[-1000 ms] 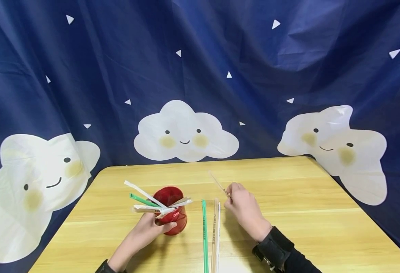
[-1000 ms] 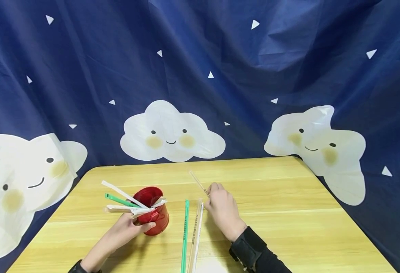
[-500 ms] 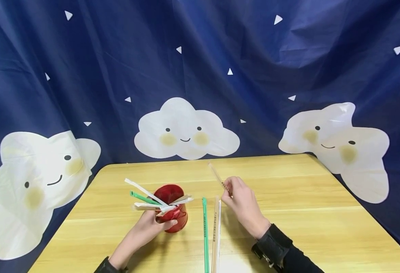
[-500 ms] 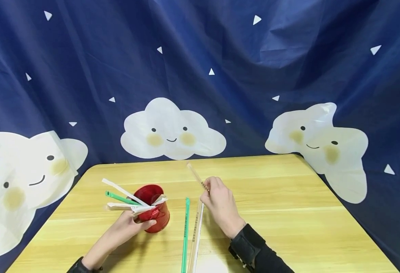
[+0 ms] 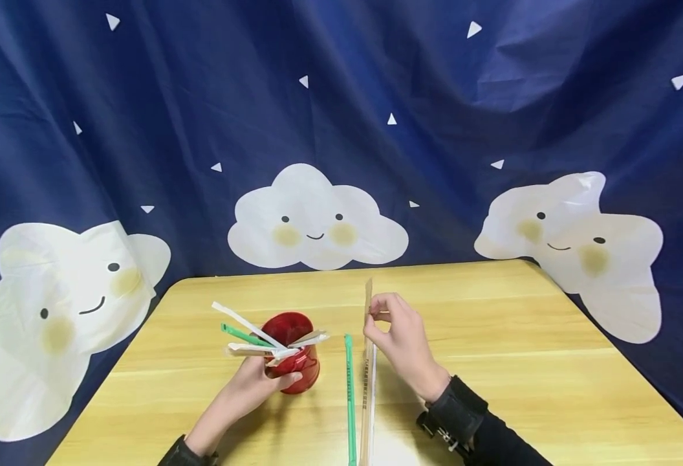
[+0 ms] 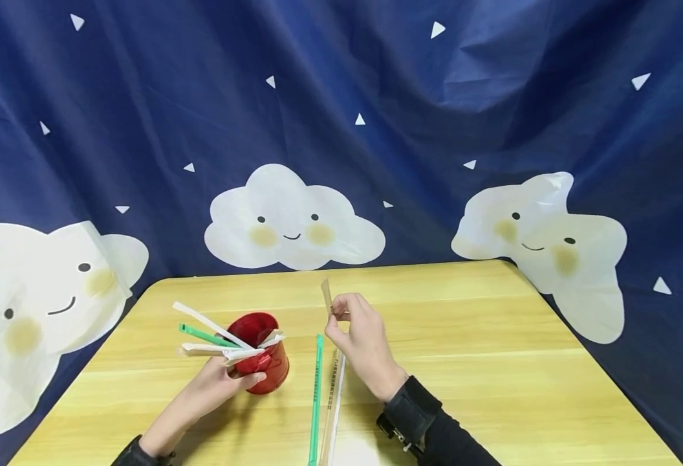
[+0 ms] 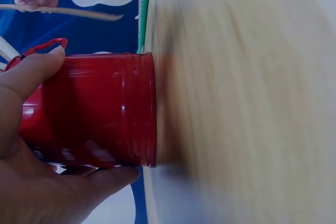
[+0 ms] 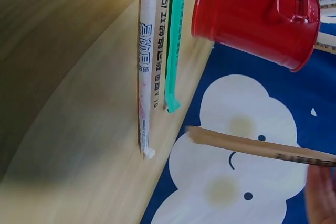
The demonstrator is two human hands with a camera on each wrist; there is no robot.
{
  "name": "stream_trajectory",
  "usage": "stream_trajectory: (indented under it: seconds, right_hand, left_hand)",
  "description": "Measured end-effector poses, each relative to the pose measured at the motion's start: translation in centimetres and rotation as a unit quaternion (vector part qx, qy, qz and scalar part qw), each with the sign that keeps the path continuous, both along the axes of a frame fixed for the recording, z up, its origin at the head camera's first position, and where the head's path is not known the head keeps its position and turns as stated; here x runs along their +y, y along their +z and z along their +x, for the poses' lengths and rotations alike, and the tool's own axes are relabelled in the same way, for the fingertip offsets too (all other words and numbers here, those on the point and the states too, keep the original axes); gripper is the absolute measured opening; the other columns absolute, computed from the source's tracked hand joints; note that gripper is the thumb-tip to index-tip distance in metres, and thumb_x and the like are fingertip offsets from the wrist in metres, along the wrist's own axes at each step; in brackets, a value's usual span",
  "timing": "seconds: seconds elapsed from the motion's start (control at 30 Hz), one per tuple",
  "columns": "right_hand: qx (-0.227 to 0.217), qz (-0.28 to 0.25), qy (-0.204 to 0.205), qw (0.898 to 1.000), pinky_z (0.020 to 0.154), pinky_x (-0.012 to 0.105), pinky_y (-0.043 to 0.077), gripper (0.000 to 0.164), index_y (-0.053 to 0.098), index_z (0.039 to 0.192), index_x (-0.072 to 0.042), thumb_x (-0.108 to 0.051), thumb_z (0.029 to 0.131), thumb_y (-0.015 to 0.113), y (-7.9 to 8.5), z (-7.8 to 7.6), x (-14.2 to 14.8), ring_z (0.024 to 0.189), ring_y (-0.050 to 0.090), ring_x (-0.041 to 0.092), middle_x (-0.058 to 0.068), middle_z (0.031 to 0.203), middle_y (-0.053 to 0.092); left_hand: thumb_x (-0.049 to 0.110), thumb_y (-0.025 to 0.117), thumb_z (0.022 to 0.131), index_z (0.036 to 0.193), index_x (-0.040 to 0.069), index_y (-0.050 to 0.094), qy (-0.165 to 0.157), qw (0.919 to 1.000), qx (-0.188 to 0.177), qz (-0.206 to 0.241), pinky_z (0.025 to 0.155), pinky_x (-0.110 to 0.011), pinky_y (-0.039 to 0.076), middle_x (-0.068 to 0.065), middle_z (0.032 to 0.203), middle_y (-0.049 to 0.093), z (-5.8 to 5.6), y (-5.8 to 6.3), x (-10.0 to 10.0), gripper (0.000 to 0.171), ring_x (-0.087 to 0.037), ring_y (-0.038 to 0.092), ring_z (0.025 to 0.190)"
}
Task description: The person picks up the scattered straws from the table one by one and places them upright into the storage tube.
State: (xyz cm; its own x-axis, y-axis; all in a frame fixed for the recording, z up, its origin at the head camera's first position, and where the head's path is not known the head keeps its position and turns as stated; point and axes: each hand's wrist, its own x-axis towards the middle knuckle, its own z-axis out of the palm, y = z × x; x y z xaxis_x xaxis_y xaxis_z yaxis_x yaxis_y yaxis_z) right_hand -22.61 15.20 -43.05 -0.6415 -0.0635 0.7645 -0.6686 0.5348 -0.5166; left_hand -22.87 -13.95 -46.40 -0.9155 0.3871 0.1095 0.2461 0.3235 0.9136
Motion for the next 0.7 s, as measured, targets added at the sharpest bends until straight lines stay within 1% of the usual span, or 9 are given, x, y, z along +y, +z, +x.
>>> stream_trajectory:
  seconds: [0.1, 0.2, 0.3, 0.47, 0.63, 0.7]
  right_hand:
    - [0.029, -0.013, 0.045, 0.998, 0.081, 0.023, 0.058, 0.027, 0.058, 0.097, -0.003, 0.015, 0.08, 0.067, -0.2, 0.1, -0.4, 0.087, 0.07, 0.017, 0.004, 0.095, 0.062]
    - [0.042, -0.02, 0.067, 0.997, 0.082, 0.025, 0.058, 0.028, 0.059, 0.098, -0.003, 0.016, 0.081, 0.067, -0.3, 0.3, -0.6, 0.089, 0.07, 0.019, 0.005, 0.096, 0.062]
    - [0.055, -0.025, 0.076, 0.995, 0.082, 0.026, 0.059, 0.03, 0.059, 0.1, -0.002, 0.018, 0.08, 0.068, -0.4, 0.3, -0.8, 0.091, 0.07, 0.021, 0.008, 0.098, 0.063]
    - [0.091, -0.022, 0.086, 0.992, 0.081, 0.03, 0.06, 0.032, 0.06, 0.105, -0.001, 0.017, 0.08, 0.069, 0.0, 0.1, -1.2, 0.093, 0.069, 0.024, 0.01, 0.101, 0.063]
    - [0.116, -0.024, 0.086, 0.989, 0.08, 0.031, 0.06, 0.029, 0.061, 0.108, -0.002, 0.01, 0.083, 0.07, 0.9, -0.1, -1.9, 0.094, 0.069, 0.023, 0.009, 0.102, 0.065]
    - [0.134, -0.022, 0.086, 0.987, 0.08, 0.03, 0.06, 0.026, 0.062, 0.108, -0.002, 0.006, 0.085, 0.071, 1.3, -0.2, -2.3, 0.093, 0.069, 0.022, 0.009, 0.102, 0.066]
  left_hand:
    - [0.011, 0.084, 0.083, 0.143, 0.005, 0.051, -0.004, 1.0, -0.005, 0.006, 0.102, -0.025, 0.045, -0.013, 0.138, 0.059, 0.2, -0.2, -0.1, 0.068, -0.025, 0.055, 0.128]
    - [0.011, 0.083, 0.083, 0.144, 0.006, 0.05, -0.005, 0.9998, -0.013, 0.011, 0.102, -0.024, 0.044, -0.013, 0.14, 0.057, 0.4, -0.4, -0.2, 0.069, -0.026, 0.053, 0.13]
    - [0.012, 0.083, 0.083, 0.144, 0.006, 0.049, -0.004, 0.9998, -0.015, 0.014, 0.103, -0.024, 0.044, -0.013, 0.141, 0.057, 0.4, -0.4, -0.1, 0.07, -0.027, 0.053, 0.131]
    - [0.012, 0.084, 0.082, 0.144, 0.005, 0.051, 0.002, 1.0, -0.007, 0.004, 0.103, -0.026, 0.044, -0.013, 0.139, 0.059, 0.2, -0.2, -0.1, 0.07, -0.027, 0.053, 0.13]
    - [0.013, 0.084, 0.082, 0.145, 0.005, 0.05, 0.001, 1.0, -0.001, 0.005, 0.104, -0.026, 0.043, -0.013, 0.14, 0.058, 0.0, 0.0, -0.1, 0.072, -0.027, 0.053, 0.131]
    - [0.013, 0.084, 0.083, 0.145, 0.006, 0.049, 0.001, 1.0, -0.003, 0.008, 0.104, -0.026, 0.043, -0.013, 0.141, 0.057, 0.0, 0.0, -0.1, 0.072, -0.027, 0.053, 0.131]
